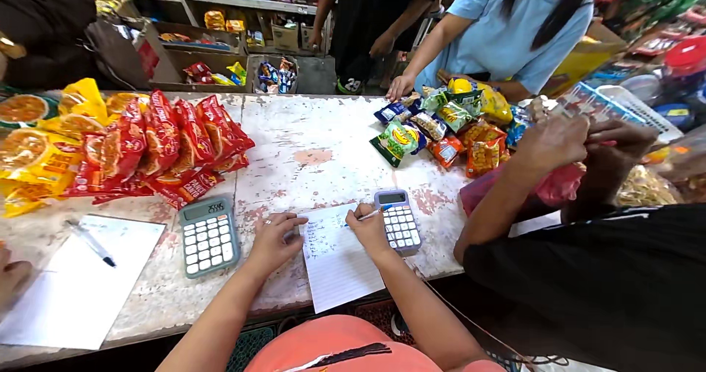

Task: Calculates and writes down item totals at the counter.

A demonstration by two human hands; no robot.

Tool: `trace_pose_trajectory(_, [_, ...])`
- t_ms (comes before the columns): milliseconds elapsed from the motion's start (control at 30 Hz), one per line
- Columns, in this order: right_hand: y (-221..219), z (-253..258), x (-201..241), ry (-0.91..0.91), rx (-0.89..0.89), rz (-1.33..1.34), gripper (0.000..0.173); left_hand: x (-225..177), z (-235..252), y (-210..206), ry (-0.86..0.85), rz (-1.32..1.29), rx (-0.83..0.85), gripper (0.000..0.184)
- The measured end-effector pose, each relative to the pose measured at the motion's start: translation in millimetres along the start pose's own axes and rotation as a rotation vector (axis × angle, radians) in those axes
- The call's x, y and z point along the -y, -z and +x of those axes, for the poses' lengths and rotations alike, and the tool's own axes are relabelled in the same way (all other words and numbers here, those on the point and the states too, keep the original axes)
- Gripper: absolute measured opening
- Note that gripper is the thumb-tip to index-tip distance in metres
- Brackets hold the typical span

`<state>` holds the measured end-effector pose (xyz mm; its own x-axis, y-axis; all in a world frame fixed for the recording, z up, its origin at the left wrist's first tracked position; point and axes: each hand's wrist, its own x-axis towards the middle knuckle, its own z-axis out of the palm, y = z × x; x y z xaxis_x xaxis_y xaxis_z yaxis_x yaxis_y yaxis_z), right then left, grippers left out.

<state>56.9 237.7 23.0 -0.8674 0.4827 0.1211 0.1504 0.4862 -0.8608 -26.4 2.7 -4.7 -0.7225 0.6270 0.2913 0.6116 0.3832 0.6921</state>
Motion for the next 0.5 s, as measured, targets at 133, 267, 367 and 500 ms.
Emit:
trace_pose_trajectory(133, [-0.8, 0.6, -0.1, -0.002, -0.018, 0.008, 0.028, -0.8, 0.5, 1.7, -0.015, 0.008, 0.02, 0.043])
trace_pose_trajectory(267, [-0.5, 0.8, -2.4, 0.041, 0.001, -0.001, 0.027, -2.6, 2.1, 3.4, 0.001, 0.026, 0.064, 0.046])
trace_pose_trajectory(367, [-1.9, 1.3, -6.2, 0.04, -0.035, 0.055, 0.029, -2.5, 2.0, 3.7, 0.0, 0.027, 0.073, 0.048])
trace_pose_trajectory(500, [-0.5, 2.3, -4.9, -0.001, -0.018, 0.024, 0.029, -1.9, 1.8, 4.5, -0.01, 0.032, 0.091, 0.052])
